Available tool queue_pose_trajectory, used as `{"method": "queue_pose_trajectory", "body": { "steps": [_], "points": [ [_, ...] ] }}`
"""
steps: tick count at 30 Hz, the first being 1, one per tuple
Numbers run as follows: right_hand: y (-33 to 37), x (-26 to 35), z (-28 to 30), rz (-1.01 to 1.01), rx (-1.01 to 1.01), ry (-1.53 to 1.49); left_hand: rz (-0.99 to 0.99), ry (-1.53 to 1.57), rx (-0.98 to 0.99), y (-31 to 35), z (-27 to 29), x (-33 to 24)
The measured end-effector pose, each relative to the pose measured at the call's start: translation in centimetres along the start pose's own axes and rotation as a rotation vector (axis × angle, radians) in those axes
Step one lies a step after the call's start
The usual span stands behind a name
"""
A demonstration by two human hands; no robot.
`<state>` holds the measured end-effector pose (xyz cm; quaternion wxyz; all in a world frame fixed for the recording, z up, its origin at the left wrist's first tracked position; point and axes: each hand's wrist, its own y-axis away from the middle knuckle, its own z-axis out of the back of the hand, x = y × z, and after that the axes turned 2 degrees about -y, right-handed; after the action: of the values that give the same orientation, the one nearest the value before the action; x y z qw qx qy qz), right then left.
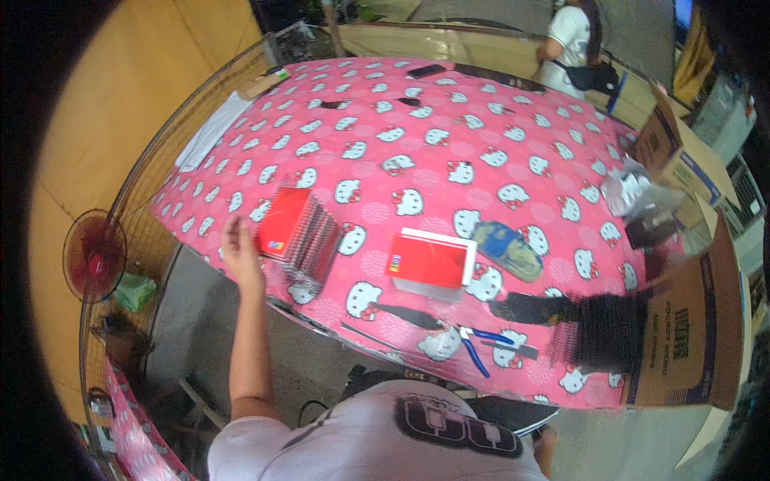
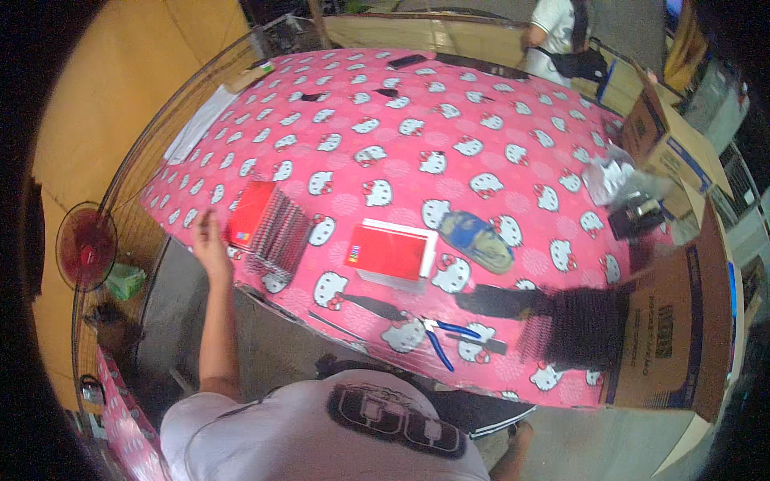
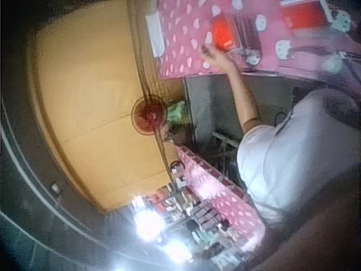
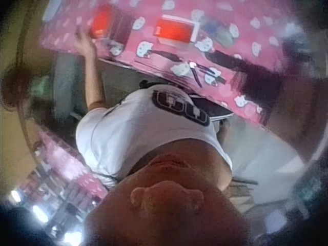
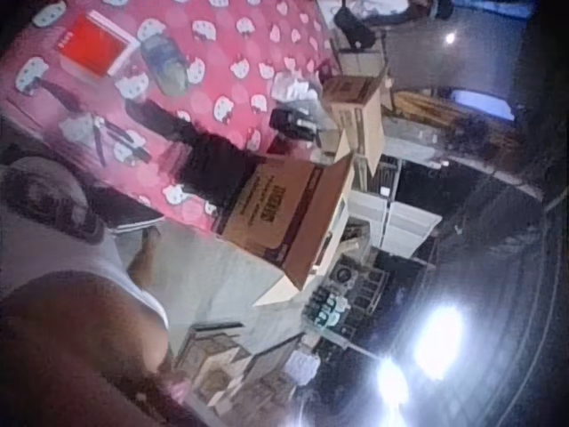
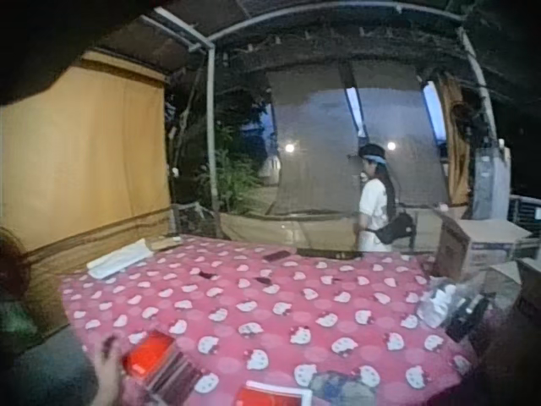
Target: The person assembles notebooks by threading black plastic coils through the holes of red covers and paper sheets, then uses blue pliers to trim and secure the coil ends.
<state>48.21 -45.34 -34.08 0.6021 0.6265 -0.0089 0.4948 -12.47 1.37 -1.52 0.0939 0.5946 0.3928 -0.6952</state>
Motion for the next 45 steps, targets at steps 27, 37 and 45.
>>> {"method": "queue_pose_trajectory", "body": {
  "steps": [27,37,45],
  "points": [
    [-5.4,-1.2,-3.8,0.091,0.022,-0.256,-0.069,-0.163,1.245,10.5,-13.7,-11.5],
    [-10.3,-3.7,-6.7,0.354,-0.683,0.332,-0.055,-0.152,1.278,11.3,-15.5,-10.4],
    [-7.1,-3.9,-7.5,0.191,-0.142,-0.732,0.022,-0.132,1.243,11.4,-15.3,-9.9]
  ]
}}
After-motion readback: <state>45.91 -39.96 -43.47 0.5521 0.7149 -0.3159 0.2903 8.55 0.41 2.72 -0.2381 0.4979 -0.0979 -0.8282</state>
